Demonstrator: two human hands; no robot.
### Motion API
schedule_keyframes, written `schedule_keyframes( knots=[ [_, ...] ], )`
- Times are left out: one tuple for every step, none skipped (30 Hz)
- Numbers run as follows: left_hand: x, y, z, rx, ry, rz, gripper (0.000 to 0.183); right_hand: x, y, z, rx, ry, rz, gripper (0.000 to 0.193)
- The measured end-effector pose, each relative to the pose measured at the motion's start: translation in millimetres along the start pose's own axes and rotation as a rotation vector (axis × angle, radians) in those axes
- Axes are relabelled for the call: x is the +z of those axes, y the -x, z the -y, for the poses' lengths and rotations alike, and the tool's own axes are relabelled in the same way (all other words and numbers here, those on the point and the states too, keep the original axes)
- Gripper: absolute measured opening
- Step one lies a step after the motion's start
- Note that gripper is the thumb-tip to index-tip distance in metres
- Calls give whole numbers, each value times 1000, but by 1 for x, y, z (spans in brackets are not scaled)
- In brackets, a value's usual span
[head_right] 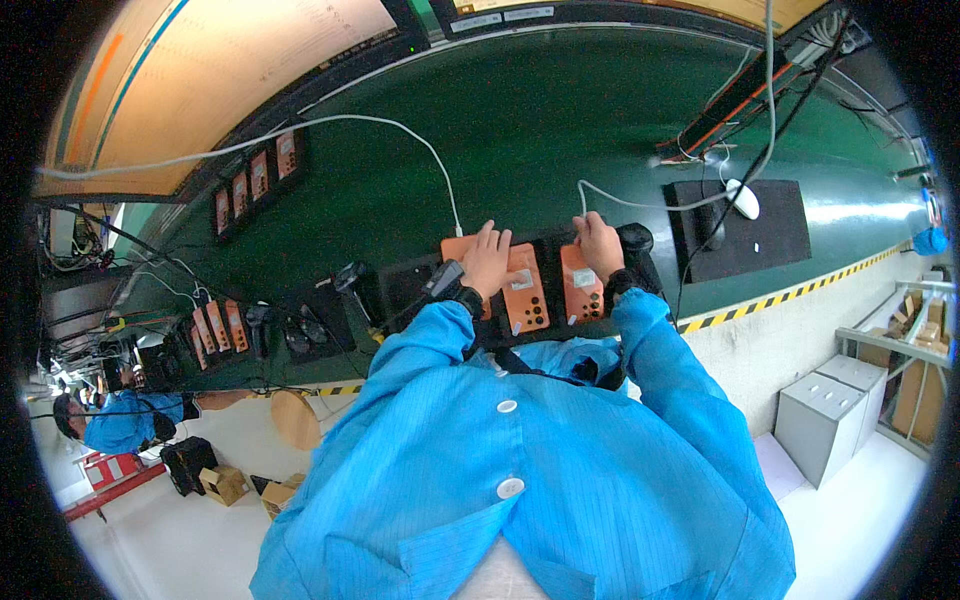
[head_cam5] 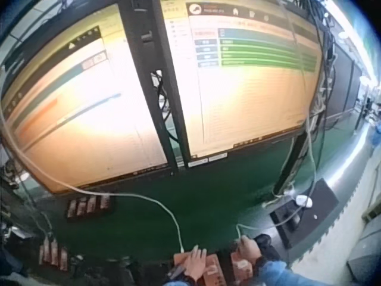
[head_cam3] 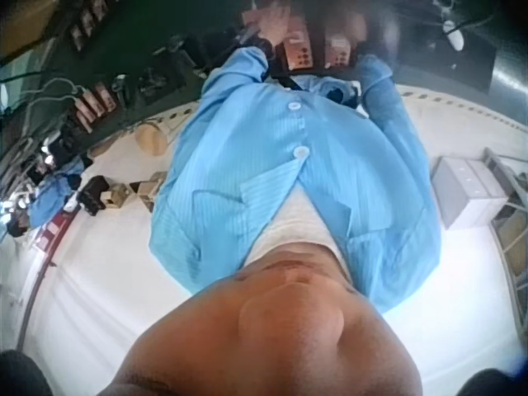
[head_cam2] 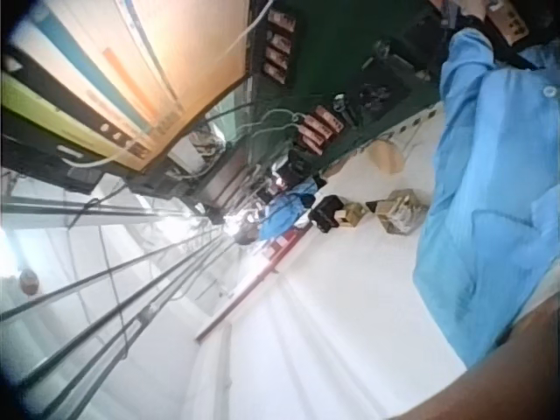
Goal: Testing mobile devices by scanning their barcodes and connecting them to power/data cables on an assembly line.
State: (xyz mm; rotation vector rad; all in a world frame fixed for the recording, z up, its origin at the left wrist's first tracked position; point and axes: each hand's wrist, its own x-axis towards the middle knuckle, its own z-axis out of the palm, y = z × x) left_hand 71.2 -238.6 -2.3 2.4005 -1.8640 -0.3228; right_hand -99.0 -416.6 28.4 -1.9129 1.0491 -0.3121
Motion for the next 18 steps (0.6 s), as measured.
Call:
schedule_keyframes(
  knots=[
    [4, 0, 0, -11, -12, -18, 97, -4, 0, 12, -18, -15, 8, 25],
    [8, 3, 3, -23, -22, -35, 97, 1, 1, 10, -24, -20, 15, 25],
    [2, 1, -1, -12, 9, 1, 96, 3, 2, 1, -70, 33, 5, 25],
    [3, -1, -2, -16, 13, 4, 96, 5, 3, -10, -120, 90, 7, 25],
    [3, -3, -3, 5, -6, -33, 96, 5, -1, -21, -235, 52, -98, 26],
    [9, 2, 0, 7, -28, -64, 96, -1, -2, -16, -130, 217, -139, 27],
    [11, 2, 1, 0, 9, -29, 97, -8, -3, -27, -116, 318, -247, 29],
    [14, 2, 3, -7, 15, -20, 97, -16, -4, -39, -101, 420, -357, 30],
    [15, 2, 2, -44, -10, -16, 98, -24, -1, -40, -194, 538, -543, 33],
    [16, 2, 1, -81, -36, -14, 98, -32, 3, -37, -291, 653, -731, 37],
    [16, 4, 3, -70, -77, 3, 99, -37, 5, -54, -207, 734, -714, 52],
    [15, 4, 2, -60, -72, 4, 99, -41, 7, -66, -199, 742, -717, 52],
    [15, 4, 2, -44, -72, 2, 99, -43, 8, -78, -10, 481, -584, 60],
    [14, 2, 1, -27, -73, -2, 99, -45, 9, -88, 170, 217, -448, 68],
    [16, 5, 3, -33, -74, 0, 99, -48, 9, -67, 267, 47, -328, 79],
    [13, 5, 2, -29, -88, 15, 99, -49, 13, -66, 267, 49, -336, 79],
    [10, 4, 1, -25, -103, 29, 99, -50, 17, -67, 264, 79, -266, 79],
    [6, 0, 2, -19, -106, 13, 99, -52, 14, -66, 252, 107, -200, 79]
  ],
)
